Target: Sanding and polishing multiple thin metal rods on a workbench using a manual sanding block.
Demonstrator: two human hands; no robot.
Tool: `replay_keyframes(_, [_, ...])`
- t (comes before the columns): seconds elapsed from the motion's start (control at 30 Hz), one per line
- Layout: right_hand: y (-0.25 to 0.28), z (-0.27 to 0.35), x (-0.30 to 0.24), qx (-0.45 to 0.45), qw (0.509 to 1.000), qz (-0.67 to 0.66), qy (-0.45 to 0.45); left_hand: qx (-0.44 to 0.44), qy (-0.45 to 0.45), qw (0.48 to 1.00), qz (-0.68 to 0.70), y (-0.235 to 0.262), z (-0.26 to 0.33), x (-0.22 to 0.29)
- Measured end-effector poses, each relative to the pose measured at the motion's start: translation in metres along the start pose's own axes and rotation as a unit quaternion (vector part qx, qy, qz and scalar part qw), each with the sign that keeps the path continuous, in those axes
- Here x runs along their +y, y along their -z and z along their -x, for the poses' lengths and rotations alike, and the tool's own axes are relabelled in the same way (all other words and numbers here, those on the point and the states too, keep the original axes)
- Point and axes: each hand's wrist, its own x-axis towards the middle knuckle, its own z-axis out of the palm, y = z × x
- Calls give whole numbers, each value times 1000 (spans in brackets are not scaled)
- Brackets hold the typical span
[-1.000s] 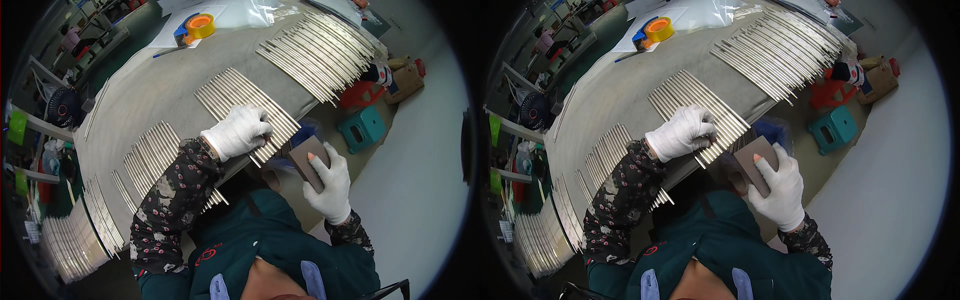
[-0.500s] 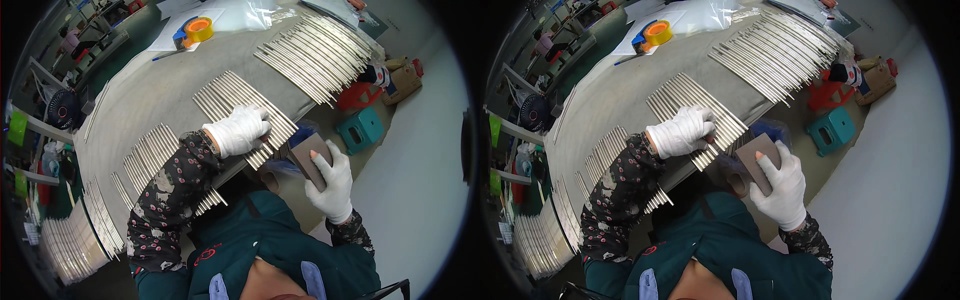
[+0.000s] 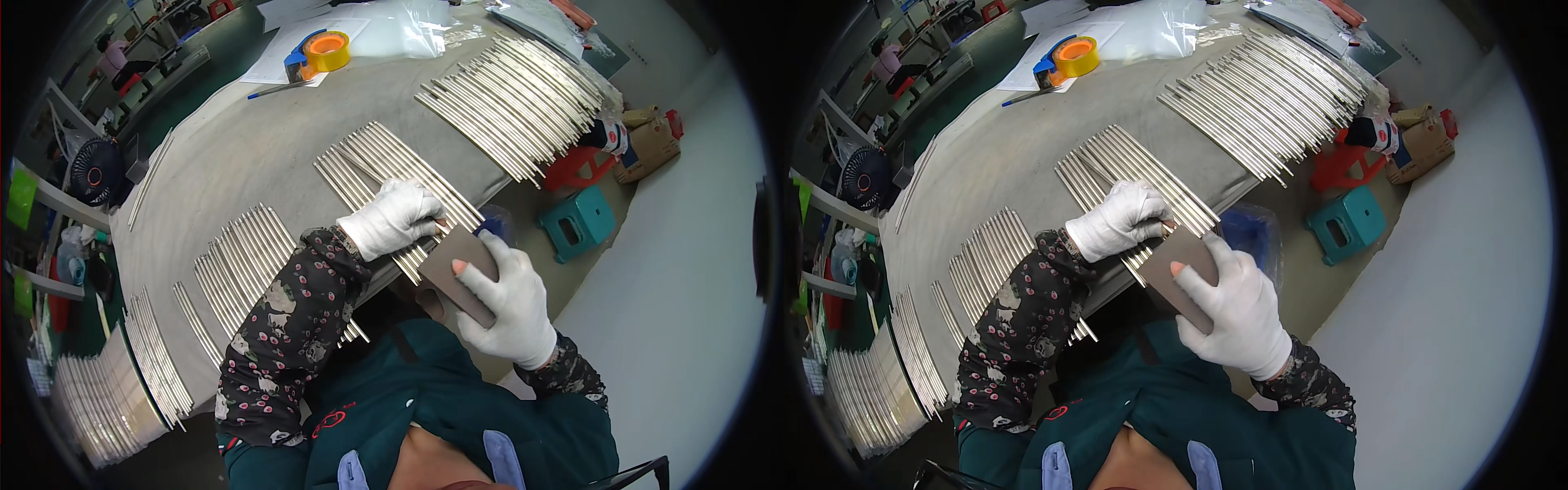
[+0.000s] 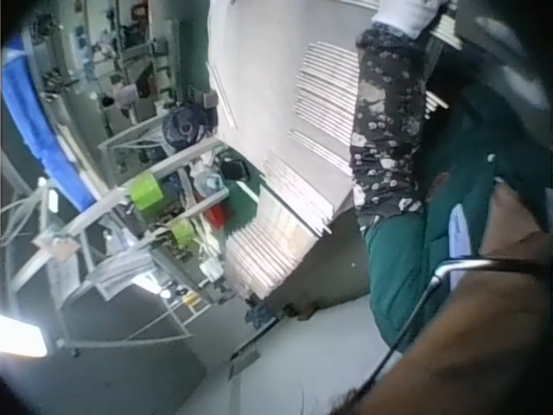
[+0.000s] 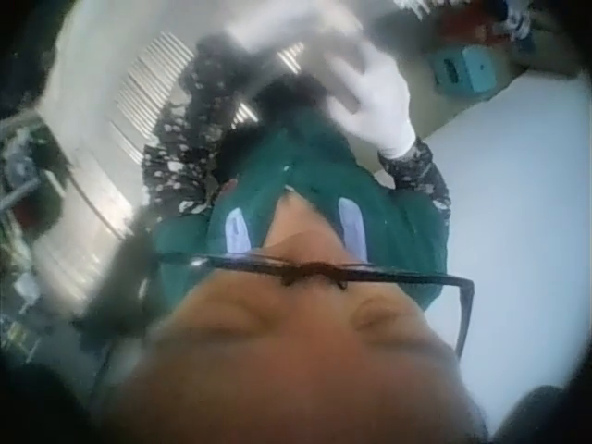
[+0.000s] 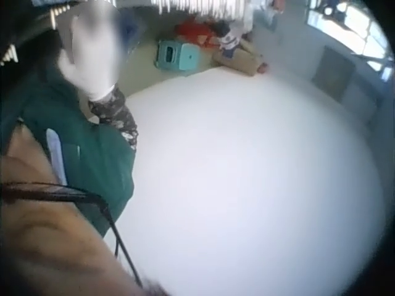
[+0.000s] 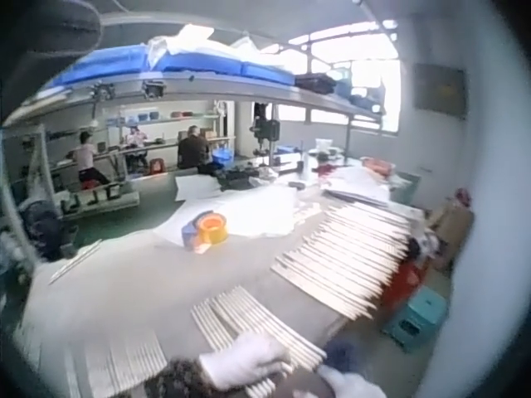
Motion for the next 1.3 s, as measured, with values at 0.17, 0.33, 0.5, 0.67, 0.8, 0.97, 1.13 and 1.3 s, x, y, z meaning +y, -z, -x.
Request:
replay_keyframes(0.17, [6, -16, 28, 47, 978, 187, -75, -26, 39, 999, 2, -2, 2, -1])
replay_keyframes(0.33, [1, -10, 15, 19, 993, 115, -3, -26, 35, 999, -17, -1, 0, 3])
replay_keyframes(0.5, [11, -12, 21, 30, 994, 104, -28, -62, 71, 995, 16, 0, -1, 2])
replay_keyframes(0.67, [8, -18, 34, 35, 963, 252, -86, -61, 86, 994, 5, 1, 1, 6])
replay_keyframes(0.8, [11, -17, 14, 9, 999, 40, 22, -40, 46, 998, 5, -3, 0, -2])
replay_keyframes(0.97, [13, -8, 49, 67, 968, 213, -111, -30, 36, 999, 9, -2, 2, -1])
replay_keyframes(1.13, [6, 3, 44, 59, 984, 130, -104, -30, 24, 999, -10, 2, 1, 1])
replay_keyframes(1.3, [4, 18, 51, 74, 981, 124, -132, 11, -66, 995, -80, 8, 5, 14])
